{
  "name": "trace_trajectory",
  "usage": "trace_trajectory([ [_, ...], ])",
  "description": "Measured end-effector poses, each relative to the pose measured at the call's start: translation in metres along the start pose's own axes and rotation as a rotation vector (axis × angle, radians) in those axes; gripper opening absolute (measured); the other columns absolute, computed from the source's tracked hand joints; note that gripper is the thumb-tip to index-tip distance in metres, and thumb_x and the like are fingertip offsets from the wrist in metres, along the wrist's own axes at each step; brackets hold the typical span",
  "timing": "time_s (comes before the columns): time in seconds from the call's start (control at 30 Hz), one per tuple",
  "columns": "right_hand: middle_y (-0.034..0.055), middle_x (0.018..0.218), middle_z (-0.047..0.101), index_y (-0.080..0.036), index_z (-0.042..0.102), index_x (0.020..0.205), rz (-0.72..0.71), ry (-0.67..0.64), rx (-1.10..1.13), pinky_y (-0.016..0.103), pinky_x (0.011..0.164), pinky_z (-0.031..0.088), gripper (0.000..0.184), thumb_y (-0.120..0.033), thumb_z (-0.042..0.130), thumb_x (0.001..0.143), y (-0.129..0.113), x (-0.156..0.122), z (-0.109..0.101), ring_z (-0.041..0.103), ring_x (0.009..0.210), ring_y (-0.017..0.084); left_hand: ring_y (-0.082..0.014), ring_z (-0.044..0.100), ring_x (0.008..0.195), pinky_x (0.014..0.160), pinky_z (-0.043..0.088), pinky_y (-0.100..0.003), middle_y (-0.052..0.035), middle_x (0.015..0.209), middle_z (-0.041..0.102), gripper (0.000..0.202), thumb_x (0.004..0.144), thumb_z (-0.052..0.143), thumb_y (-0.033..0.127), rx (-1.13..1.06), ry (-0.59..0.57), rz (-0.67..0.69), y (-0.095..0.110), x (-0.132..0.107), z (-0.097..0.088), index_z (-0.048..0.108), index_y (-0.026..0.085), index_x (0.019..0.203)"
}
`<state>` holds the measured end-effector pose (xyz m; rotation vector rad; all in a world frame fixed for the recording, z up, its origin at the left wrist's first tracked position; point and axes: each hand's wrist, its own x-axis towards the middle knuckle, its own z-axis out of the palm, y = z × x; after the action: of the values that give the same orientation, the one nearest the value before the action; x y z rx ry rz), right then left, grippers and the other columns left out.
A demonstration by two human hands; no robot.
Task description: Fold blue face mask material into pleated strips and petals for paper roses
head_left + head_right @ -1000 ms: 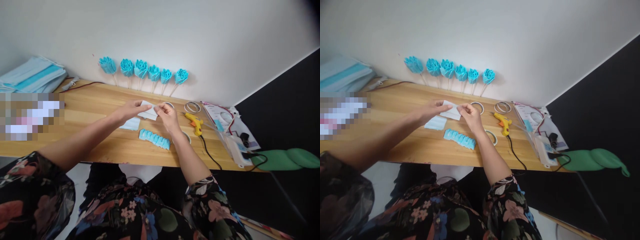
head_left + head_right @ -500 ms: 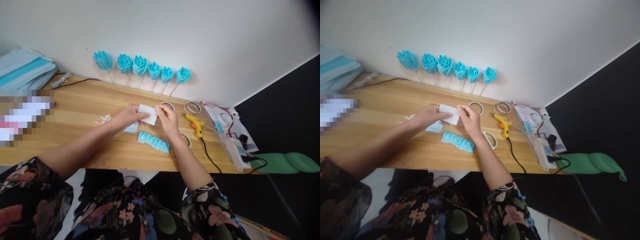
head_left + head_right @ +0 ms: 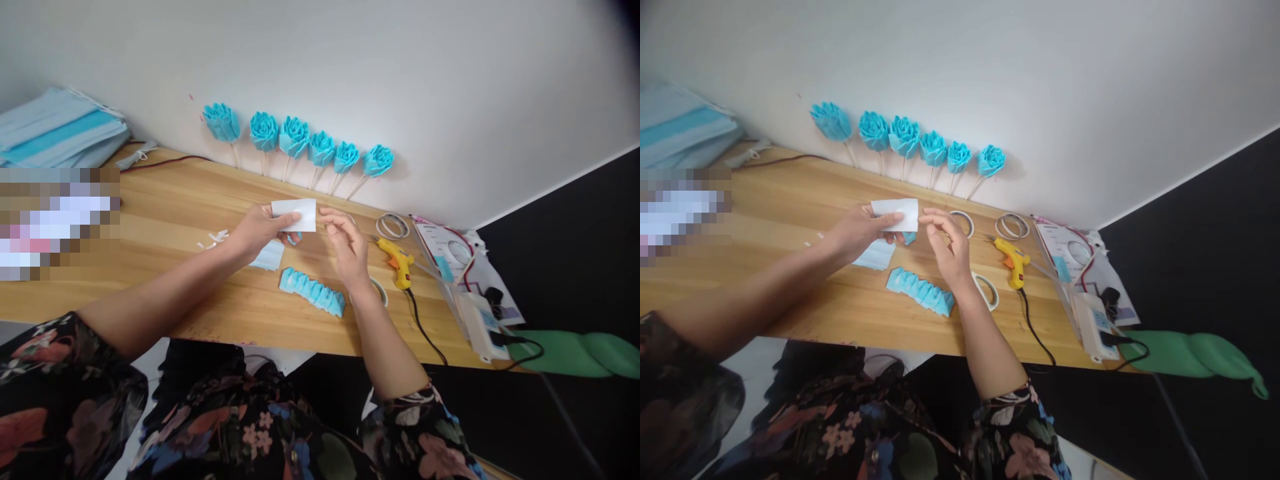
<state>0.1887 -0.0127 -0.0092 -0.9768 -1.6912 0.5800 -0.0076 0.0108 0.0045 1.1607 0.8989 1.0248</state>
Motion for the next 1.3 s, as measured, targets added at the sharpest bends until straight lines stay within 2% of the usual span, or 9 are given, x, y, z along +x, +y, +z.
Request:
trace_trajectory([
  [0.13, 0.0029, 0.128, 0.067, -0.032, 0.069, 0.111, -0.007, -0.012, -0.043, 0.042, 0.104, 0.048, 0.021, -0.028, 0.058, 0.092, 0.004, 0.001, 0.0, 0.059, 0.124, 0.022, -0.0134, 0.062, 0.057, 0.056, 0.046, -0.025, -0.0052, 0.064, 0.07, 0.018, 0.085, 0.07, 0.03, 0.014, 0.001, 0.013, 0.002, -0.002, 0.0, 0.069, 0.012, 0.083],
  [0.3, 0.0027, 0.127, 0.067, -0.031, 0.07, 0.105, 0.017, -0.053, 0.002, 0.042, 0.109, 0.046, 0.017, -0.031, 0.067, 0.089, 0.006, 0.0, 0.003, 0.06, 0.123, 0.021, -0.0124, 0.06, 0.054, 0.053, 0.043, -0.024, -0.0039, 0.061, 0.068, 0.022, 0.083, 0.072, 0.034, 0.012, -0.015, 0.041, 0.002, -0.003, 0.001, 0.069, 0.012, 0.082],
  [0.43, 0.0033, 0.113, 0.072, -0.027, 0.072, 0.094, 0.057, -0.052, 0.022, 0.039, 0.103, 0.049, 0.011, -0.035, 0.07, 0.087, 0.007, -0.001, 0.005, 0.066, 0.111, 0.021, -0.0119, 0.06, 0.055, 0.053, 0.044, -0.023, -0.0042, 0.063, 0.069, 0.022, 0.082, 0.072, 0.033, 0.002, -0.04, 0.036, -0.003, -0.003, 0.003, 0.07, 0.011, 0.082],
  [0.6, 0.0011, 0.091, 0.074, -0.025, 0.069, 0.088, 0.154, -0.04, 0.077, 0.035, 0.089, 0.054, 0.017, -0.043, 0.069, 0.087, 0.008, -0.001, 0.008, 0.069, 0.088, 0.018, -0.0132, 0.064, 0.06, 0.057, 0.048, -0.024, -0.005, 0.07, 0.072, 0.02, 0.082, 0.071, 0.033, 0.046, -0.049, 0.026, -0.007, -0.002, 0.004, 0.071, 0.013, 0.084],
  [0.7, 0.0002, 0.087, 0.073, -0.025, 0.068, 0.087, 0.172, -0.001, 0.081, 0.033, 0.087, 0.054, 0.019, -0.043, 0.069, 0.086, 0.007, -0.001, 0.01, 0.068, 0.085, 0.017, -0.0133, 0.065, 0.064, 0.059, 0.049, -0.025, -0.008, 0.08, 0.075, 0.023, 0.082, 0.071, 0.035, 0.031, -0.059, 0.036, -0.008, -0.002, 0.004, 0.072, 0.012, 0.088],
  [0.9, 0.0001, 0.082, 0.072, -0.023, 0.067, 0.083, 0.203, 0.049, 0.062, 0.032, 0.082, 0.054, 0.017, -0.04, 0.067, 0.085, 0.005, 0.001, 0.011, 0.067, 0.08, 0.016, -0.0155, 0.067, 0.073, 0.063, 0.05, -0.026, -0.0128, 0.096, 0.076, 0.04, 0.083, 0.068, 0.049, 0.013, -0.131, 0.034, -0.007, -0.002, 0.004, 0.072, 0.012, 0.099],
  [1.07, 0.0002, 0.081, 0.071, -0.023, 0.066, 0.082, 0.219, 0.067, 0.089, 0.031, 0.08, 0.054, 0.016, -0.039, 0.068, 0.084, 0.005, 0.002, 0.011, 0.067, 0.08, 0.016, -0.0154, 0.064, 0.072, 0.064, 0.05, -0.026, -0.0069, 0.081, 0.073, 0.033, 0.072, 0.079, 0.039, 0.112, -0.074, 0.059, -0.003, -0.004, 0.006, 0.069, 0.013, 0.09],
  [1.3, -0.0001, 0.083, 0.071, -0.023, 0.065, 0.084, 0.242, 0.071, 0.102, 0.031, 0.081, 0.054, 0.02, -0.042, 0.069, 0.082, 0.008, 0.001, 0.012, 0.065, 0.081, 0.016, -0.0122, 0.059, 0.06, 0.059, 0.048, -0.024, -0.0006, 0.067, 0.066, 0.019, 0.074, 0.073, 0.027, 0.13, 0.026, 0.059, 0.0, -0.006, 0.008, 0.064, 0.015, 0.086],
])
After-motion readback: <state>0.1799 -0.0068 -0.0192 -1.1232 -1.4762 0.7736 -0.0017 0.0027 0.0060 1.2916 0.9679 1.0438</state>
